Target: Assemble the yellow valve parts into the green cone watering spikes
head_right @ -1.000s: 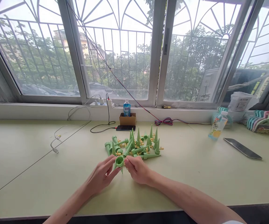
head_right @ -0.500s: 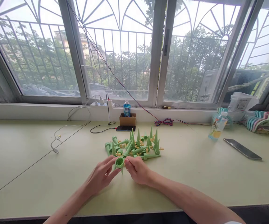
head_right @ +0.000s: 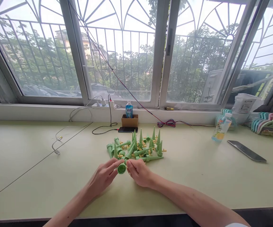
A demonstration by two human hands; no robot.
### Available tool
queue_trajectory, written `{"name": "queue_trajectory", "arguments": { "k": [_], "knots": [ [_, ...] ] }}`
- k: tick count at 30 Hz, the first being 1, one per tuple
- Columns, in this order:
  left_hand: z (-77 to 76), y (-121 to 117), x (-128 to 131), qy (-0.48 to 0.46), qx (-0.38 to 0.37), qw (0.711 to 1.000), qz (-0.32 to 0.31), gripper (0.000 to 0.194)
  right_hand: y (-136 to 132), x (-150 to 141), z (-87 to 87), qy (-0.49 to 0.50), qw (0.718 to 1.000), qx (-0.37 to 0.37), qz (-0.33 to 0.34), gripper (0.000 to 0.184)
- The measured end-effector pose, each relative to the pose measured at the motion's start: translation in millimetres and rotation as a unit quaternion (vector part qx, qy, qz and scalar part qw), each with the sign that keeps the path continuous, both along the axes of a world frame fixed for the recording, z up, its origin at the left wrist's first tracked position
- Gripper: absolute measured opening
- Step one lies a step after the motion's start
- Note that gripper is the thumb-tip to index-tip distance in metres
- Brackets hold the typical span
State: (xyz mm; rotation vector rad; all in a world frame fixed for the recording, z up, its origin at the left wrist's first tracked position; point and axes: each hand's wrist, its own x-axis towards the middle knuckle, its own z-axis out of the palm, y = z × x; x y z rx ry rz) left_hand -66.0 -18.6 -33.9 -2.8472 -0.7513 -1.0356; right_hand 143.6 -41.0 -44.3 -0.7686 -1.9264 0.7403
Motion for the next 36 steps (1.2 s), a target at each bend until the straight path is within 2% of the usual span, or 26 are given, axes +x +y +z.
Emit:
{"name": "queue_trajectory", "arguments": {
  "k": [5, 10, 14, 20, 26, 32, 36],
  "knots": [
    [-2.2, -0.7, 5.4, -0.044, -0.055, 0.996, 0.046, 0.012, 1.6, -1.3, -3.6, 0.024, 0.998, 0.024, -0.048, 0.043],
    [1.5, -2.2, 6.3, -0.059, -0.136, 0.989, -0.003, 0.034, 2.5, 0.1, -0.9, 0.006, 0.996, 0.063, -0.070, 0.038],
    [2.2, -1.5, 5.0, -0.051, -0.181, 0.982, -0.024, 0.039, 2.9, 0.8, -0.6, -0.021, 0.995, 0.088, -0.049, 0.035],
    [2.8, -3.5, 4.4, -0.035, -0.188, 0.981, -0.016, 0.035, 4.4, 1.0, -3.7, -0.005, 0.997, 0.068, -0.033, 0.038],
    [0.2, -4.9, 3.8, -0.016, -0.205, 0.978, -0.021, 0.023, 6.6, 1.0, -8.0, -0.020, 0.997, 0.054, -0.050, 0.039],
    [2.3, -6.1, 4.2, 0.015, -0.176, 0.983, -0.042, 0.016, 8.5, 2.2, -8.1, -0.054, 0.994, 0.054, -0.074, 0.039],
    [4.8, -7.6, 5.2, 0.027, -0.131, 0.991, -0.030, 0.020, 8.1, 1.1, -8.1, -0.065, 0.992, 0.056, -0.091, 0.041]
  ]
}}
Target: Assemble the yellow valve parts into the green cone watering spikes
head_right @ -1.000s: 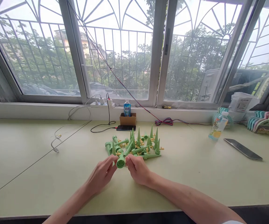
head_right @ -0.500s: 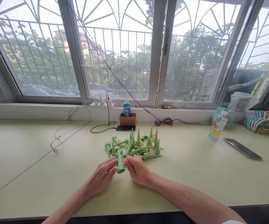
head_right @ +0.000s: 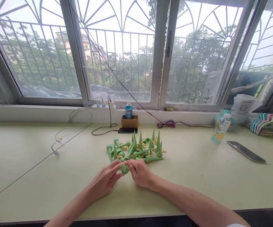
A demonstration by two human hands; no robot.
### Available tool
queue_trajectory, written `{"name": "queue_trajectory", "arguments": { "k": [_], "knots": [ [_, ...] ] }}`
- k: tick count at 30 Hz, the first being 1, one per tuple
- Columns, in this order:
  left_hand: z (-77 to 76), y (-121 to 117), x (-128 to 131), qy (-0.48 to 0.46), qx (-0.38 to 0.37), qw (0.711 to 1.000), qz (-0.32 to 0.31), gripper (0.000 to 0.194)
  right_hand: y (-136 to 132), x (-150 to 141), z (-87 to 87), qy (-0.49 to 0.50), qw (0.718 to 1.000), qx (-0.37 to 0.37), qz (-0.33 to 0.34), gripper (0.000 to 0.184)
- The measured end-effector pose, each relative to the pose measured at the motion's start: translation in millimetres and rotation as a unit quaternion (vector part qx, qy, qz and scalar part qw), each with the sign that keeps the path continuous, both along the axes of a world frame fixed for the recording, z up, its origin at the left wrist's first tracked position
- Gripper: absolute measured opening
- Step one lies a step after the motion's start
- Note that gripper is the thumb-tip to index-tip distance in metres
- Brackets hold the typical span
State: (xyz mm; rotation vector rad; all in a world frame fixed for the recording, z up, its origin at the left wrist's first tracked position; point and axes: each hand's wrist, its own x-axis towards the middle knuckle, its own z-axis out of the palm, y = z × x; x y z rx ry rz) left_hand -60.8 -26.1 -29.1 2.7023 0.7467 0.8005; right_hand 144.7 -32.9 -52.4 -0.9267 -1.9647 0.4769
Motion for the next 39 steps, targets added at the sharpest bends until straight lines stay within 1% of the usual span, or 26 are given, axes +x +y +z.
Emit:
{"name": "queue_trajectory", "arguments": {
  "k": [4, 7, 10, 11, 13, 15, 17, 19, 21, 26, 30, 31, 33, 39],
  "knots": [
    [-1.5, 0.6, 1.8, -0.003, 0.012, 1.000, 0.017, 0.029, 0.5, -3.2, -1.7, 0.003, 1.000, 0.004, -0.029, 0.041],
    [-5.4, 2.9, 3.4, -0.025, 0.008, 0.999, 0.045, 0.026, 1.2, -4.3, -1.6, 0.018, 0.999, -0.002, -0.048, 0.041],
    [-7.6, 5.2, 3.8, -0.054, 0.001, 0.994, 0.094, 0.017, 1.2, -2.8, 0.4, 0.042, 0.997, -0.003, -0.068, 0.041],
    [-7.3, 5.5, 3.7, -0.060, 0.000, 0.993, 0.101, 0.019, 1.2, -2.0, 1.2, 0.049, 0.996, 0.001, -0.074, 0.041],
    [-5.3, 5.5, 3.1, -0.065, -0.004, 0.994, 0.091, 0.034, 0.9, -0.5, 2.4, 0.054, 0.995, 0.011, -0.078, 0.040],
    [-2.8, 5.1, 2.5, -0.062, -0.023, 0.996, 0.061, 0.043, 0.1, 0.1, 3.2, 0.044, 0.997, 0.027, -0.060, 0.039],
    [-1.6, 5.1, 2.1, -0.056, -0.042, 0.997, 0.039, 0.046, -1.3, -0.5, 3.7, 0.024, 0.998, 0.047, -0.026, 0.038],
    [-2.1, 5.9, 1.9, -0.050, -0.051, 0.997, 0.038, 0.047, -3.0, -1.8, 4.1, 0.007, 0.998, 0.059, 0.001, 0.038],
    [-3.2, 6.9, 1.9, -0.047, -0.055, 0.996, 0.046, 0.049, -4.4, -3.0, 4.4, 0.002, 0.998, 0.058, 0.013, 0.038],
    [-2.7, 7.3, 2.3, -0.058, -0.047, 0.996, 0.048, 0.043, -4.2, -4.0, 2.4, 0.027, 0.999, 0.037, 0.025, 0.041],
    [-3.0, 5.7, 1.5, -0.064, -0.051, 0.996, 0.041, 0.026, -4.1, -4.9, 1.1, 0.056, 0.998, 0.011, 0.028, 0.044],
    [-3.7, 5.2, 1.0, -0.061, -0.053, 0.996, 0.037, 0.025, -4.7, -5.2, 1.5, 0.060, 0.998, 0.002, 0.028, 0.044],
    [-5.3, 4.5, -0.3, -0.057, -0.041, 0.997, 0.030, 0.030, -6.1, -5.8, 2.5, 0.069, 0.997, -0.010, 0.031, 0.046],
    [-7.9, 3.8, -2.5, -0.058, 0.033, 0.998, 0.022, 0.039, -8.8, -7.5, 2.0, 0.109, 0.992, -0.030, 0.052, 0.049]
  ]
}}
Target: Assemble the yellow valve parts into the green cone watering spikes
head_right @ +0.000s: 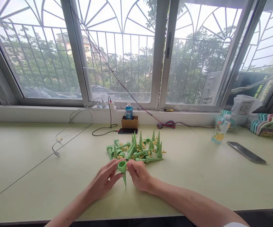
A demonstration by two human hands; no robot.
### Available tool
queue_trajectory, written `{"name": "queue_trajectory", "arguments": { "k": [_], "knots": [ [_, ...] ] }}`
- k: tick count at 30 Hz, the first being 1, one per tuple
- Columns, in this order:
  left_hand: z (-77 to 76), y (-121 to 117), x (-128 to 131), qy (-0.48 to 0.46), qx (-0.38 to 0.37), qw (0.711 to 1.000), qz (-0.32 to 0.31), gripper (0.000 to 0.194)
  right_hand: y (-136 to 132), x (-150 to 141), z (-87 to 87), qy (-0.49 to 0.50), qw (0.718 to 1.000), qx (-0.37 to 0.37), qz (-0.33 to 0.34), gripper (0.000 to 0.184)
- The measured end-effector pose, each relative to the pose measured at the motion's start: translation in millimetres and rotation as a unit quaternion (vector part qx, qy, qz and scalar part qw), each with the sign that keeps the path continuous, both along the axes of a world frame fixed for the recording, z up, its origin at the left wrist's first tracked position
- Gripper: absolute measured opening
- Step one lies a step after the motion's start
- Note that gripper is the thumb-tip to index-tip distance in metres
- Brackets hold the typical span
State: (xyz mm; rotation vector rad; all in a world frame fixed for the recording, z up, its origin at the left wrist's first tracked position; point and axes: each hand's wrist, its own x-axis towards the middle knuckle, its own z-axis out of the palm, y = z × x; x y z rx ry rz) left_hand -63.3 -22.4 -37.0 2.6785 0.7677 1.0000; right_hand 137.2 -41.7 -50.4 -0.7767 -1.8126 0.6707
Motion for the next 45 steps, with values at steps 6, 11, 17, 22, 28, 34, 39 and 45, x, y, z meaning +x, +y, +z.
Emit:
{"name": "queue_trajectory", "arguments": {
  "k": [6, 11, 17, 22, 28, 34, 39, 45],
  "knots": [
    [0.1, 1.4, -0.1, 0.019, 0.053, 0.998, 0.001, 0.040, -1.8, -1.6, 0.1, 0.012, 1.000, -0.027, 0.001, 0.052],
    [-0.1, 2.4, 2.7, 0.015, 0.056, 0.998, 0.015, 0.032, -2.4, -3.0, 0.5, 0.004, 1.000, -0.007, -0.023, 0.052],
    [1.2, 0.3, 6.5, -0.010, 0.024, 0.999, 0.039, 0.019, 3.0, -0.1, -2.4, 0.028, 0.996, 0.037, -0.082, 0.048],
    [5.4, -1.1, 5.9, -0.015, -0.010, 1.000, 0.011, 0.034, 2.0, 3.1, 2.4, 0.002, 0.993, 0.061, -0.101, 0.046],
    [7.7, -1.3, 5.7, -0.022, -0.070, 0.997, -0.032, 0.044, -0.1, 2.6, 2.1, -0.066, 0.986, 0.137, -0.068, 0.039],
    [10.4, -0.5, 4.6, -0.006, -0.108, 0.993, -0.040, 0.044, -2.2, 0.6, 1.1, -0.082, 0.988, 0.125, -0.032, 0.035],
    [7.0, -0.4, 2.5, -0.005, -0.094, 0.996, -0.001, 0.032, -1.7, 0.4, 2.4, -0.088, 0.991, 0.095, -0.029, 0.037],
    [2.1, 1.1, 2.4, -0.014, -0.075, 0.997, -0.013, 0.020, 3.2, -0.9, -2.4, -0.104, 0.992, 0.039, -0.051, 0.039]
  ]
}}
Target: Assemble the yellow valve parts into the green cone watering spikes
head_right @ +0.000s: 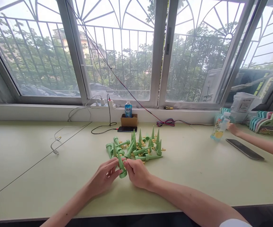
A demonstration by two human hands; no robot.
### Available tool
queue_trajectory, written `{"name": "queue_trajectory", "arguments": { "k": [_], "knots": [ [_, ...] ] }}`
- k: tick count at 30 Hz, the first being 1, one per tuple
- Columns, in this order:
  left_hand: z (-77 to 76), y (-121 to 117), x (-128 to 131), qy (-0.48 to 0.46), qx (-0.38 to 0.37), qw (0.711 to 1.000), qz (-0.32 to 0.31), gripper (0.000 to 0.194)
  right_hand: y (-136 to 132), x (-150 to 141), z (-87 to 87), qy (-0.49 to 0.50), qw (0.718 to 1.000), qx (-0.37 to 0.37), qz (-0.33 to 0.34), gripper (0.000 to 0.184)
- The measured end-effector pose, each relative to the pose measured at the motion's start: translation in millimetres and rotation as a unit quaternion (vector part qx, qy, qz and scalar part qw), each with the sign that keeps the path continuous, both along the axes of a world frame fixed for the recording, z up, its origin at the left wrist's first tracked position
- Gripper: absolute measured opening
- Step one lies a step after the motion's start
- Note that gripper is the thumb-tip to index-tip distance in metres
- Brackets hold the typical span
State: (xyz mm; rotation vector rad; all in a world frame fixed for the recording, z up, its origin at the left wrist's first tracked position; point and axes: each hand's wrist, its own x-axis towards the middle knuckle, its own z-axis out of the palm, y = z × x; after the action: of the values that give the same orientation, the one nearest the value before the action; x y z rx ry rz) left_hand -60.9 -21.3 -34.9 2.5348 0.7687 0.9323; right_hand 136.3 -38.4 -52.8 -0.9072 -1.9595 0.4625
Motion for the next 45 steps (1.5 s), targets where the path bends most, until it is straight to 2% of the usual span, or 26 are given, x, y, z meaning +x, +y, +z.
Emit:
{"name": "queue_trajectory", "arguments": {
  "k": [6, 12, 18, 26, 37, 45],
  "knots": [
    [0.0, -1.7, 1.3, 0.025, 0.055, 0.998, -0.011, 0.018, 4.8, -1.5, -2.8, -0.006, 0.998, -0.028, -0.047, 0.044],
    [-2.4, -0.1, 1.3, 0.012, 0.049, 0.998, -0.022, 0.017, 4.4, -1.7, -1.2, -0.025, 0.998, -0.021, -0.049, 0.042],
    [0.4, -0.7, 2.3, -0.012, -0.039, 0.999, -0.029, 0.017, 4.6, 4.4, -2.7, -0.077, 0.996, 0.044, -0.028, 0.036],
    [4.7, 2.5, 3.4, -0.038, -0.111, 0.993, -0.015, 0.018, 3.3, 12.6, 2.3, -0.173, 0.971, 0.165, -0.014, 0.037],
    [1.8, 7.9, 3.1, -0.047, -0.137, 0.989, -0.005, 0.022, -1.5, 14.6, 12.2, -0.239, 0.943, 0.229, -0.036, 0.044],
    [1.6, 6.9, 3.7, -0.045, -0.139, 0.989, -0.008, 0.021, -1.1, 15.7, 13.0, -0.259, 0.933, 0.248, -0.044, 0.044]
  ]
}}
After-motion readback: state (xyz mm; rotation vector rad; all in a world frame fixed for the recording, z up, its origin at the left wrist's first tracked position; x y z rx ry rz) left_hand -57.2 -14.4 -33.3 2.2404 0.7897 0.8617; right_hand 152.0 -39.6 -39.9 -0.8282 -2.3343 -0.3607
